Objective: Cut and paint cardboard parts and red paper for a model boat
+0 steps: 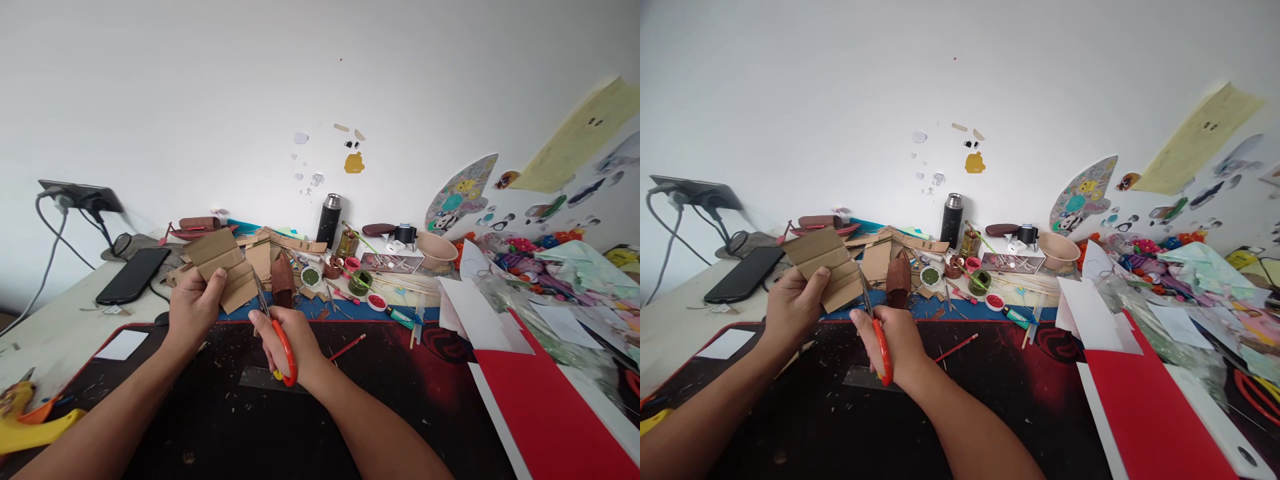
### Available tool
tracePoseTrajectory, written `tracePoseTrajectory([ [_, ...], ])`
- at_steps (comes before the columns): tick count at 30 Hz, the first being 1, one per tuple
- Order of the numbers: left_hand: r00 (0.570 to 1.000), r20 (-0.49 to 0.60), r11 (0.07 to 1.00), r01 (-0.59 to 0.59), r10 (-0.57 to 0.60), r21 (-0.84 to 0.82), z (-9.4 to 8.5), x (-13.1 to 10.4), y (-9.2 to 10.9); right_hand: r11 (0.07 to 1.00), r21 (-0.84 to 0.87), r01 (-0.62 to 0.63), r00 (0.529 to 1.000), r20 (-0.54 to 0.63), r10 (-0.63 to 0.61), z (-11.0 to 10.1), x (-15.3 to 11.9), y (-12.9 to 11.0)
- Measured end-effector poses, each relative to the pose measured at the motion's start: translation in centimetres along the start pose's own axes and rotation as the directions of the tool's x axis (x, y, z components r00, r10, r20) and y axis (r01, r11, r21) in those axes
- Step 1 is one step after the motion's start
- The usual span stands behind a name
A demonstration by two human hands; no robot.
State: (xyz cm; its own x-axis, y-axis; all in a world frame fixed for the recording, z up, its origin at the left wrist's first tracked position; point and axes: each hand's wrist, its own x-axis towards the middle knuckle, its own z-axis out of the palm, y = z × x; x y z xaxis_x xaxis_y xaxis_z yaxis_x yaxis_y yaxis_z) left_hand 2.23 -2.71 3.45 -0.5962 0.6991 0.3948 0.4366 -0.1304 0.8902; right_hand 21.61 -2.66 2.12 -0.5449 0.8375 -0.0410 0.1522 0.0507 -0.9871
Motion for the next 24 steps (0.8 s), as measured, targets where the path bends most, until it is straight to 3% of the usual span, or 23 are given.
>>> tracePoseTrajectory([
  [8,1.0,-0.025,0.999,0.013,-0.012,0.036,0.2,-0.2,-0.4,0.999,0.007,-0.033,0.999,-0.007,0.033,0.5,0.1,0.6],
  [24,0.997,0.03,0.99,0.08,-0.077,-0.118,0.1,-0.2,-1.3,0.995,0.019,-0.102,0.995,-0.017,0.103,1.1,0.3,0.7],
])
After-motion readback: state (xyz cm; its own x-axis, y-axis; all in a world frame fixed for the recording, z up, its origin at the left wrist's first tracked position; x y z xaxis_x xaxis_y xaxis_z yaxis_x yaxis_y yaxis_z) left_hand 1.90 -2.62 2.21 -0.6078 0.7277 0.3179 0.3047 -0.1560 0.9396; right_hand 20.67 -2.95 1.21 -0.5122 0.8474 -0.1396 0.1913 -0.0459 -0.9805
